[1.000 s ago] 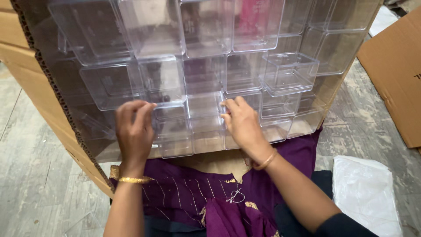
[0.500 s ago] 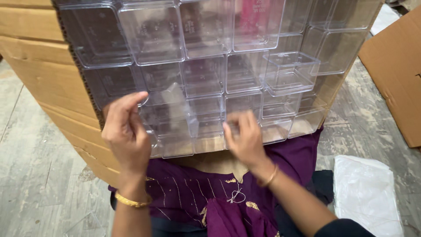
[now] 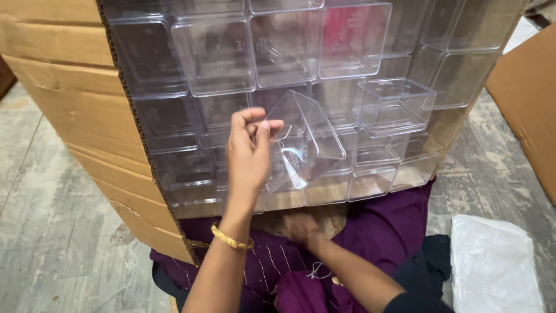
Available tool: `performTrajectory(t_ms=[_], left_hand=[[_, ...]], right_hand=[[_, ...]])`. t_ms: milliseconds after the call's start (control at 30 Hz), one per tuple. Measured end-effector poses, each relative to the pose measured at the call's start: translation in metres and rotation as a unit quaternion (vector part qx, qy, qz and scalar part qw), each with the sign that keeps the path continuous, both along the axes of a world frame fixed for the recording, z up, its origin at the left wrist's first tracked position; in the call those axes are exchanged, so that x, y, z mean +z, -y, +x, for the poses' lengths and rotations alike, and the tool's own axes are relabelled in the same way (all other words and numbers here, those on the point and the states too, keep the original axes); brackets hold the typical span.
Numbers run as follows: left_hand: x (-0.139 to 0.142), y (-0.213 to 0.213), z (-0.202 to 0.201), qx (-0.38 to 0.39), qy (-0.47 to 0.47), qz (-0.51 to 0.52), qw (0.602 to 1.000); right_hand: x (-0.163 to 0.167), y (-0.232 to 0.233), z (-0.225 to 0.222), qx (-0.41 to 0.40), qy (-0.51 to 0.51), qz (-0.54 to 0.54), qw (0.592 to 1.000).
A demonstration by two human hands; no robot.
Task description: The person sits on the floor and removes clear plastic containers from a cardboard box. They inspect each container by turning it over and then place it into a plastic bag. The process is repeated for multiple containers.
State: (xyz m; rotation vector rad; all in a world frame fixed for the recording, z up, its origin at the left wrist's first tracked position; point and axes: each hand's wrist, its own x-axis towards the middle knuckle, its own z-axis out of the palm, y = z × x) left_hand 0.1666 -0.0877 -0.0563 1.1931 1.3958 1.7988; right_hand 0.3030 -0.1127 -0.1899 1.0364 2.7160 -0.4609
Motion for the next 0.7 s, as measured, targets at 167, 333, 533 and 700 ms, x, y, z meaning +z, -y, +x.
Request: performTrajectory(t_ms=[167,333,533,700], left_hand=[[0.002,0.006,0.007,0.041,-0.070,-0.060,0.995],[0.003,0.012,0.007,0.078,-0.101,-0.064,0.990],[-0.008,0.015,-0.010,-0.100,0.406,0.163,0.894],[-0.027,0.025,0.000,-0.307,0.385,0.144,0.858]], right_hand=[[0.006,-0.011,0.024,-0.054,0.122,-0.026,0.991],[-0.001,-0.016,0.044,-0.127,0.156,-0.095,0.975],[-0.028,-0.019,0.085,-0.095,0.151,-0.127,0.976],[-0.016,-0.021,0.157,-0.118,-0.106,-0.258,0.953]])
